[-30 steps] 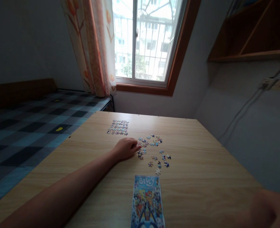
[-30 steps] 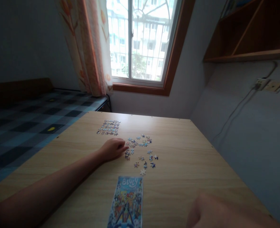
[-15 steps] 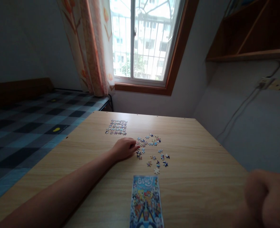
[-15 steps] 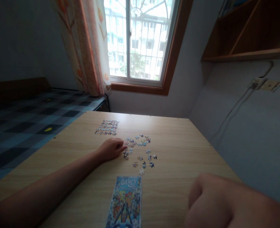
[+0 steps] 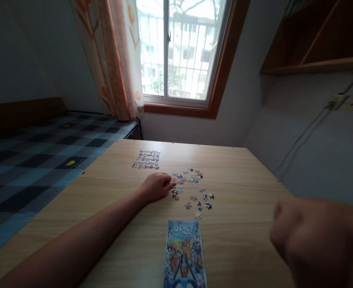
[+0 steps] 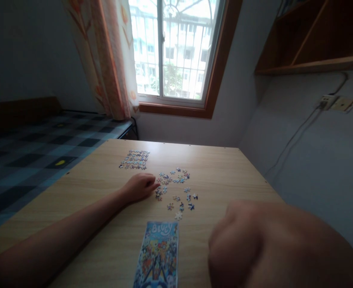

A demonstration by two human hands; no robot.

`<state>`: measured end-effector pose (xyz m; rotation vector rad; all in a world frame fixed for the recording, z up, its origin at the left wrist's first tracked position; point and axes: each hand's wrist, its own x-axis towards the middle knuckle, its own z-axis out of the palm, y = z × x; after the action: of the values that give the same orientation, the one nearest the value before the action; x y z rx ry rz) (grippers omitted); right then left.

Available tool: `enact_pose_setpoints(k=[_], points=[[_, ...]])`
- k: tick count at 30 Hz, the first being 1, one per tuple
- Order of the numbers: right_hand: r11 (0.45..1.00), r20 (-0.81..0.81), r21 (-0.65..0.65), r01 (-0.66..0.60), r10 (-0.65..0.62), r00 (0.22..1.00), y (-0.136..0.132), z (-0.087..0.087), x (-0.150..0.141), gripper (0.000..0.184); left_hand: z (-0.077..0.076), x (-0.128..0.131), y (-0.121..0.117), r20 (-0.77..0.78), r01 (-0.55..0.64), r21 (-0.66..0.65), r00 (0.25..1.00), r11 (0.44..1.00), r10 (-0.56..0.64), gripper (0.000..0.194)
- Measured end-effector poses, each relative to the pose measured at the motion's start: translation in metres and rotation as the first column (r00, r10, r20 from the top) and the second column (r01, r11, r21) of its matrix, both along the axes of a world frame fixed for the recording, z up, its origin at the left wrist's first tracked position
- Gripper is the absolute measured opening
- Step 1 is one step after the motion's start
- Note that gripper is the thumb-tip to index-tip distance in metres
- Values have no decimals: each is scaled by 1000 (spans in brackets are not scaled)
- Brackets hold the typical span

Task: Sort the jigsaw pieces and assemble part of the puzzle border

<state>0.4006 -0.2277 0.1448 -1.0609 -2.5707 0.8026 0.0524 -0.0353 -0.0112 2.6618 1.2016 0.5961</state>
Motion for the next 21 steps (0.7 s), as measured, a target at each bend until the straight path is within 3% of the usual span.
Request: enact_pose_setpoints(k=[2, 4, 6, 7, 9, 12, 14, 21], points=[[997, 142, -75, 11, 0, 990, 34, 12, -24, 31, 0, 0, 0, -1, 3, 3, 1000, 1000, -3, 40], [987, 296, -27, 157, -142, 945, 72, 8, -44, 27, 0, 0, 0, -4, 3, 5, 1000, 1000, -3, 40], [932, 450, 100, 350, -356, 819, 106, -10, -53, 29, 0, 0, 0, -8, 2, 1, 1000, 1000, -2, 40], [912, 525, 89, 401, -385, 759, 120, -22, -55, 31, 0, 0, 0, -9, 3, -1, 1000, 1000, -3, 40], [896, 586, -15, 445, -352, 730, 139, -43, -54, 38, 0, -1, 1, -9, 7, -4, 1000, 1000, -7, 40], [880, 609, -49, 472, -348, 713, 149, -61, -55, 52, 0, -1, 1, -13, 6, -5, 1000, 1000, -6, 39], [874, 635, -65, 481, -336, 696, 149, -65, -60, 52, 0, -1, 1, -13, 5, -7, 1000, 1000, -5, 39], [910, 736, -12, 415, -273, 620, 146, -72, -83, 23, 0, -1, 0, -6, 6, -6, 1000, 1000, -6, 41]])
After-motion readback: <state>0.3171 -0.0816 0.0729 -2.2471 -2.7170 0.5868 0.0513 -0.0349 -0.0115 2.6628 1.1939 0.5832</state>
